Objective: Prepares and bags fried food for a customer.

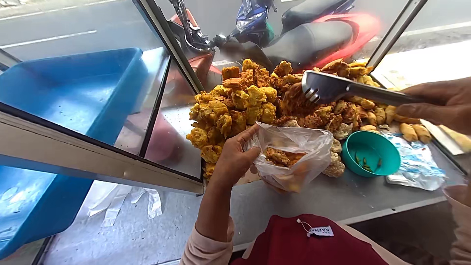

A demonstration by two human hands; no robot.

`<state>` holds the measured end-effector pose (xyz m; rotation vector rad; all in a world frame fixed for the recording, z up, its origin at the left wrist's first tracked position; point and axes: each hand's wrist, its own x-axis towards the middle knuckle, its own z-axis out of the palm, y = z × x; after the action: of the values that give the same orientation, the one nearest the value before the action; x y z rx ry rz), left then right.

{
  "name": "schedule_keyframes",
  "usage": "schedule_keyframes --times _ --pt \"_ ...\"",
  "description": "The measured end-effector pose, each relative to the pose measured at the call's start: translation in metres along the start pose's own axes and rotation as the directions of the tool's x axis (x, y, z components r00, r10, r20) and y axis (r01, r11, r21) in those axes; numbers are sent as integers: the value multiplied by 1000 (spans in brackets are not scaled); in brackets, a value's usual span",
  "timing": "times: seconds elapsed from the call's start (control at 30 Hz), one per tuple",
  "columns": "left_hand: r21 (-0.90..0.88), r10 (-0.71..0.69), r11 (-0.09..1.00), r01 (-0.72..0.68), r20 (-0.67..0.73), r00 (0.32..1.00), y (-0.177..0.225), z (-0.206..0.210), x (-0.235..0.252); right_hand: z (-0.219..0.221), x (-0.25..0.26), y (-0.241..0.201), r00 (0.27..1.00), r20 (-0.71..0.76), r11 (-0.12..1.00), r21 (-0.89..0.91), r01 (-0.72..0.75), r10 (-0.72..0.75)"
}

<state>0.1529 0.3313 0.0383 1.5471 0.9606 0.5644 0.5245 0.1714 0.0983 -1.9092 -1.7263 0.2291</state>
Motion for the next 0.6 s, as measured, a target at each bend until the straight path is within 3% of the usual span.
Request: schedule_keyframes --times 0.1,0.17,0.23,0.33,0.4,0.5,0.6 --pt "-20 0 1000 0 -17 1000 -1 -1 0 21 -8 -25 992 37 992 -45 120 -118" --pt "-8 30 1000 -30 -23 999 -4 -2 -2 25 -4 -21 998 18 987 -145 69 -67" --pt "4 65 998 -65 -32 997 -6 -4 -5 22 5 0 992 -31 963 -238 -125 121" --pt "10 82 997 -81 -46 996 -7 -5 -8 22 27 21 871 -72 799 -367 -477 487" --pt "-4 71 997 -71 -40 997 -6 -3 -9 29 40 30 807 -26 733 -403 -548 590" --pt "-8 69 998 -70 -27 997 -4 -1 -9 47 52 47 824 42 776 -367 -513 565" --pt "-14 65 998 -65 -23 998 -4 -2 -8 55 52 48 838 -5 790 -330 -516 545"
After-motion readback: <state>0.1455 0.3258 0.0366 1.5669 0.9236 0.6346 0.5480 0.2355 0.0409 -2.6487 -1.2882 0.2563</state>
